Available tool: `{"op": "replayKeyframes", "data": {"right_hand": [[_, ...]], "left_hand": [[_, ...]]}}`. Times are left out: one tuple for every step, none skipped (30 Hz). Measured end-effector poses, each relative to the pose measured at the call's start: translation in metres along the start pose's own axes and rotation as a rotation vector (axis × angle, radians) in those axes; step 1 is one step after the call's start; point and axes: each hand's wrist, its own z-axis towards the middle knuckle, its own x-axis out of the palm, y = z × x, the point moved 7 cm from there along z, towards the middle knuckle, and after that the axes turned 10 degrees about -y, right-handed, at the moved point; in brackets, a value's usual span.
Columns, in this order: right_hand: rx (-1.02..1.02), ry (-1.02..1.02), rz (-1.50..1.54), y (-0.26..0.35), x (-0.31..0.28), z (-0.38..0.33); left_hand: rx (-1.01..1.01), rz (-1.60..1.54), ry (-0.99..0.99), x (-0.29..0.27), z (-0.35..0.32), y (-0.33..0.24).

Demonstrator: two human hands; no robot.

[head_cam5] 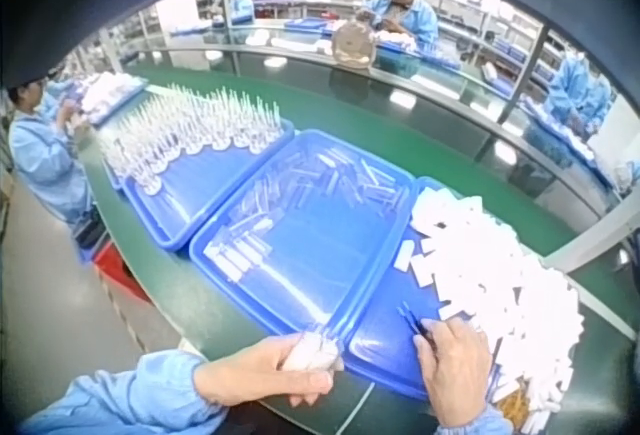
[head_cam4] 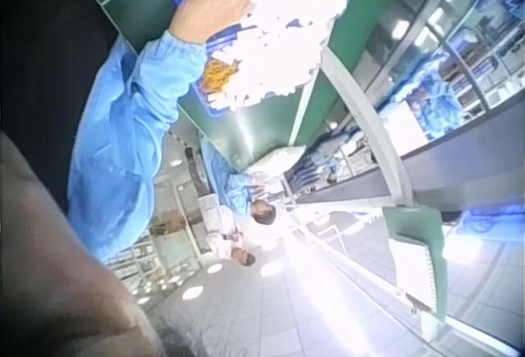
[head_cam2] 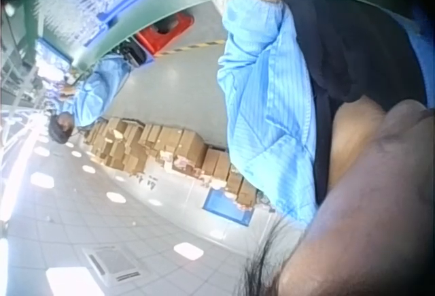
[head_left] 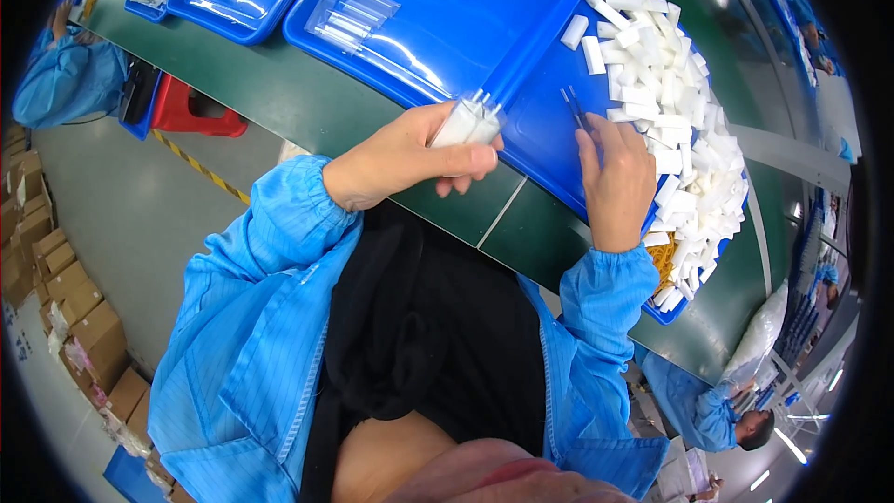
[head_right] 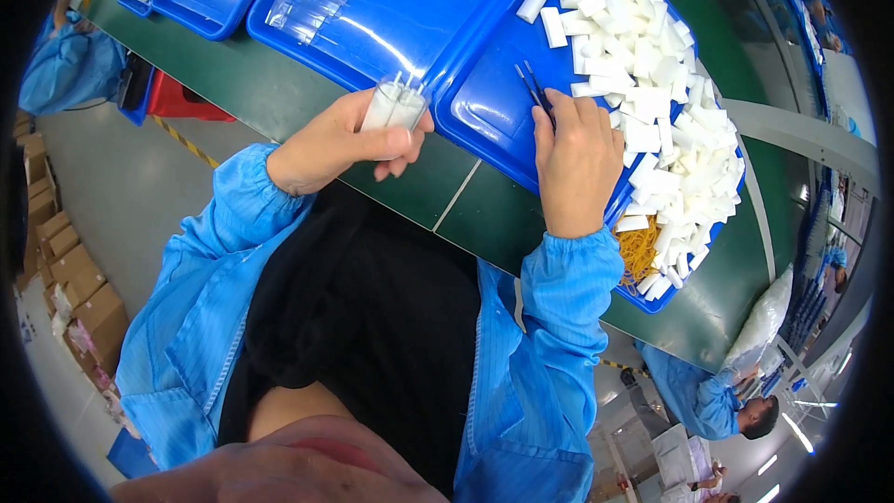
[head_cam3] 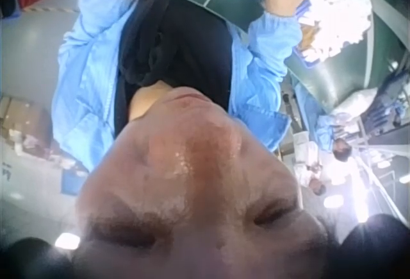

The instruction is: The person assembles small plastic components into a plastic casing, then secures the assembly with a rubber band.

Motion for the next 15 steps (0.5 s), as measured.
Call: {"op": "replayKeyframes", "data": {"right_hand": [[-0.007, -0.039, 0.028, 0.003, -0.005, 0.002], [-0.013, -0.078, 0.058, 0.007, -0.01, 0.003], [-0.01, -0.077, 0.306, 0.015, -0.013, 0.002], [0.002, -0.081, 0.551, 0.024, -0.017, 0.0], [-0.087, -0.061, 0.659, 0.044, -0.028, 0.001], [-0.176, -0.043, 0.767, 0.063, -0.037, 0.001], [-0.25, -0.053, 0.751, 0.075, -0.038, 0.0], [-0.323, -0.062, 0.734, 0.084, -0.037, -0.001], [-0.305, -0.077, 0.73, 0.085, -0.033, -0.001], [-0.328, -0.057, 0.707, 0.088, -0.025, -0.002], [-0.348, -0.038, 0.682, 0.089, -0.02, -0.005], [-0.328, -0.053, 0.673, 0.085, -0.021, -0.006], [-0.322, -0.02, 0.701, 0.082, -0.021, -0.009], [-0.309, 0.015, 0.722, 0.077, -0.02, -0.013], [-0.337, -0.06, 0.739, 0.077, -0.023, -0.016]], "left_hand": [[-0.001, 0.004, 0.001, 0.0, 0.001, 0.001], [-0.006, -0.104, 0.028, 0.001, 0.001, 0.002], [-0.011, -0.211, 0.054, 0.002, 0.002, 0.002], [-0.018, -0.2, 0.062, 0.004, 0.004, 0.005], [-0.025, -0.273, 0.083, 0.007, 0.004, 0.004], [-0.032, -0.346, 0.102, 0.01, 0.004, 0.004], [-0.043, -0.331, 0.114, 0.012, 0.005, 0.006], [-0.05, -0.353, 0.15, 0.016, 0.005, 0.008], [-0.057, -0.375, 0.186, 0.021, 0.004, 0.008], [-0.068, -0.358, 0.198, 0.027, 0.002, 0.009], [-0.093, -0.37, 0.14, 0.031, 0.002, 0.012], [-0.118, -0.382, 0.085, 0.033, 0.003, 0.014], [-0.138, -0.384, 0.137, 0.033, 0.004, 0.02], [-0.159, -0.372, 0.171, 0.032, 0.004, 0.025], [-0.138, -0.378, 0.201, 0.03, 0.002, 0.027]]}}
